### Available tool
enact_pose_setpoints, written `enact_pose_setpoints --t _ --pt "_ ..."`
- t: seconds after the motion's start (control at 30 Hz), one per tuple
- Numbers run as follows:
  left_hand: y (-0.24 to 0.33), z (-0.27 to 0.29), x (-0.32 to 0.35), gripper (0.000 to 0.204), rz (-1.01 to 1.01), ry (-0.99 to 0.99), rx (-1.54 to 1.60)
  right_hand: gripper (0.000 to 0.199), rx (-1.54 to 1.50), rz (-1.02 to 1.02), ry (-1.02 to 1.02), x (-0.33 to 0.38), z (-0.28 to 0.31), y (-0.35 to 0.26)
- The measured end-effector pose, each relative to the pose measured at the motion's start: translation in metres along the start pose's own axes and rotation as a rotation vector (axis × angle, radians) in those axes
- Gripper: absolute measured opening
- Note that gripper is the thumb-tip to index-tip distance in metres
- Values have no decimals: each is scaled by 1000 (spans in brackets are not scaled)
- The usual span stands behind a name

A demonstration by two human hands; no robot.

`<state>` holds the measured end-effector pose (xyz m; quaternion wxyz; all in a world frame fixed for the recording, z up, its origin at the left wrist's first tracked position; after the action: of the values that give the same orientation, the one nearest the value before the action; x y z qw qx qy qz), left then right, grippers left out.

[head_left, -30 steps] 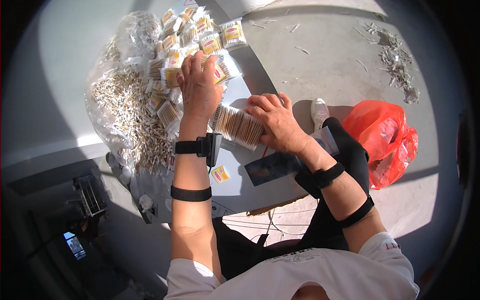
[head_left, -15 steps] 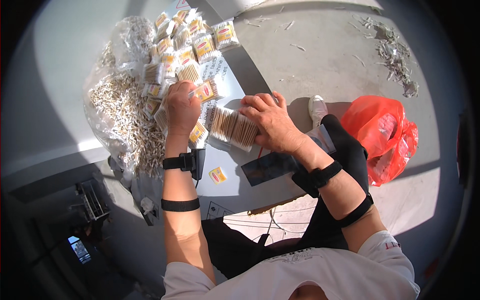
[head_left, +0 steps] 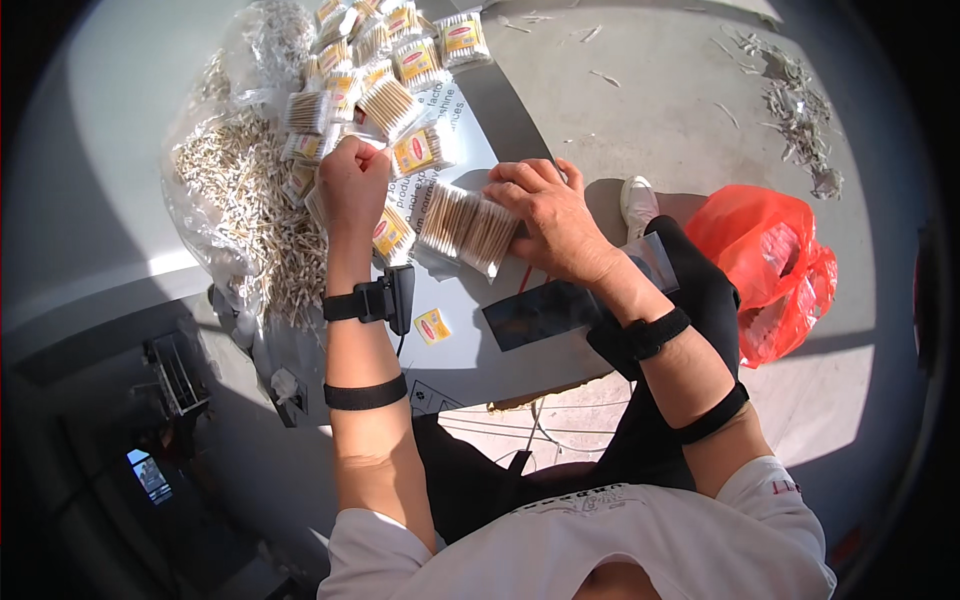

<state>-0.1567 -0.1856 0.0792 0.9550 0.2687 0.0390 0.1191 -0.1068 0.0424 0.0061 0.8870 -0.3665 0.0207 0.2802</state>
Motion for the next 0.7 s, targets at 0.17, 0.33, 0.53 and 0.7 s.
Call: enact_pose_setpoints --t 0.17,0.33,0.53,0.7 --pt "8 -10 74 66 -179 -288 -17 49 -33 -22 41 -2 4 -5" --pt "9 -18 93 61 -244 -225 -117 50 14 7 34 -2 3 -6" --pt "-3 -16 65 48 -86 -246 179 54 -5 -16 9 -4 6 -10" --pt "-5 -4 15 41 -1 -124 403 53 -7 -34 -21 -2 9 -5"
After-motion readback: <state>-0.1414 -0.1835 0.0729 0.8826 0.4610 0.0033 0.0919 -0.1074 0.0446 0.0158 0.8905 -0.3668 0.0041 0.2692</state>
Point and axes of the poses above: each hand's wrist, its own x-axis away from the middle knuckle, its own z-axis out of the back of the hand, y = z × x, the point moved 1 cm from there along -x, towards the middle knuckle, and after that the axes turned 5 degrees about x, right-handed, at the moved point
